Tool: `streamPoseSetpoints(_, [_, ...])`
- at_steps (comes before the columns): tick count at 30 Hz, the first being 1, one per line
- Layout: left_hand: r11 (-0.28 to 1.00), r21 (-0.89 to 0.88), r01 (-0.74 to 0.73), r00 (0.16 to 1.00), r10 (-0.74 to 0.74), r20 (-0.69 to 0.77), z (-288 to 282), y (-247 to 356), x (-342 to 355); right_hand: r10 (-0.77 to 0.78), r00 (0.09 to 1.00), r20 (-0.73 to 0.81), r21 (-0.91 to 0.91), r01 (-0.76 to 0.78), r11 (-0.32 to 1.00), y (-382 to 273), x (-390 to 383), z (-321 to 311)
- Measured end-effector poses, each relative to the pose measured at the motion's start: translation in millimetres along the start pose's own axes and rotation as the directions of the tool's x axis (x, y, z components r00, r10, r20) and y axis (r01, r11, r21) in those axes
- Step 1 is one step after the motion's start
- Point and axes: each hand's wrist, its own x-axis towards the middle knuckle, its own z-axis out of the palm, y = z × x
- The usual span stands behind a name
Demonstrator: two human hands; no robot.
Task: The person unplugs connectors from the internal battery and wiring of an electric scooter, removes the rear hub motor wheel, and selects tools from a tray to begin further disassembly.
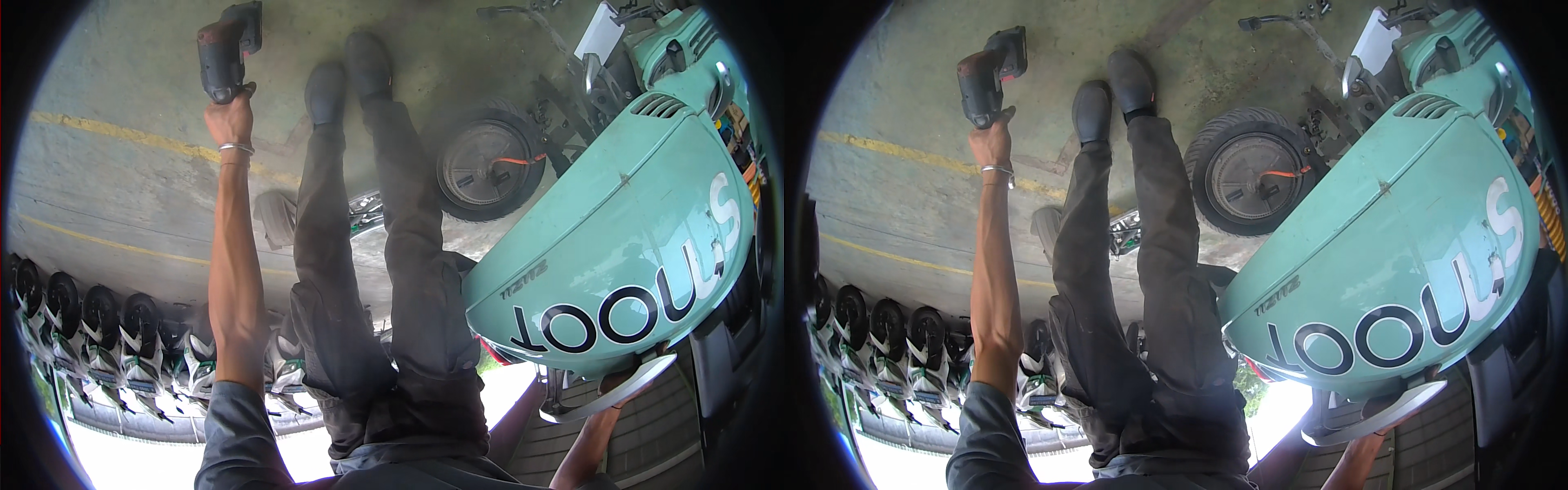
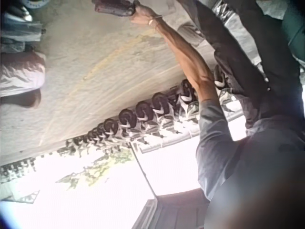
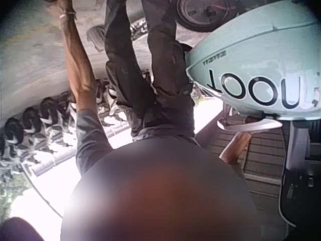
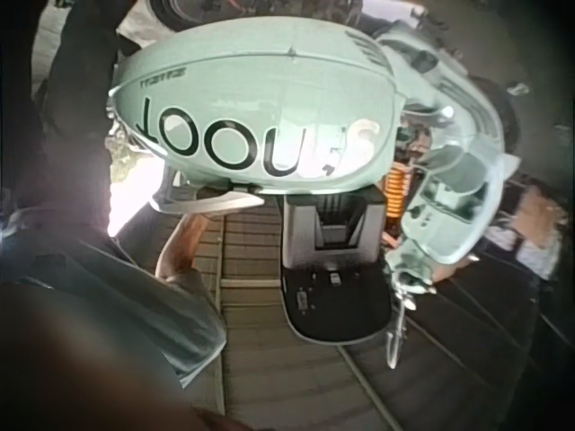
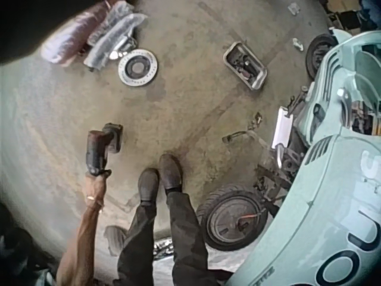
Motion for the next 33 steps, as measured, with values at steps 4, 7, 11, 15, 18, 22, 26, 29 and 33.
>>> streamPoseSetpoints(4, [0.999,-0.019,0.040,0.999,-0.040,-0.002,5,36,67,0.025,1.000,0.010,0.121,-0.026,0.992,-1,3,6])
streamPoseSetpoints(7, [0.987,-0.073,0.143,0.987,-0.136,0.088,10,53,88,0.079,0.997,0.006,0.051,-0.079,0.996,5,2,0])
streamPoseSetpoints(11, [0.990,-0.085,0.114,0.989,-0.106,0.098,22,49,87,0.094,0.995,-0.041,-0.015,-0.095,0.995,3,1,-1])
streamPoseSetpoints(15, [0.992,-0.122,0.024,0.997,-0.014,0.080,20,24,89,0.205,0.975,-0.089,0.101,-0.196,0.975,-10,-1,18])
streamPoseSetpoints(18, [0.999,0.013,0.042,0.995,-0.043,0.088,11,38,73,0.117,0.989,-0.088,0.055,-0.113,0.992,5,-4,11])
streamPoseSetpoints(22, [0.962,0.273,0.008,0.996,0.017,-0.088,8,42,43,0.065,0.995,-0.073,0.140,-0.054,0.989,9,-1,19])
streamPoseSetpoints(26, [0.880,0.471,-0.065,0.937,0.216,-0.275,13,87,-22,-0.069,0.998,-0.016,0.043,0.069,0.997,44,6,8])
streamPoseSetpoints(29, [0.859,0.205,-0.470,0.879,0.434,0.199,28,123,-65,-0.177,0.984,0.003,-0.250,0.172,0.953,46,8,4])
streamPoseSetpoints(33, [0.914,-0.153,-0.376,0.558,0.355,0.750,79,183,-138,-0.235,0.972,0.018,-0.346,0.226,0.911,42,2,6])
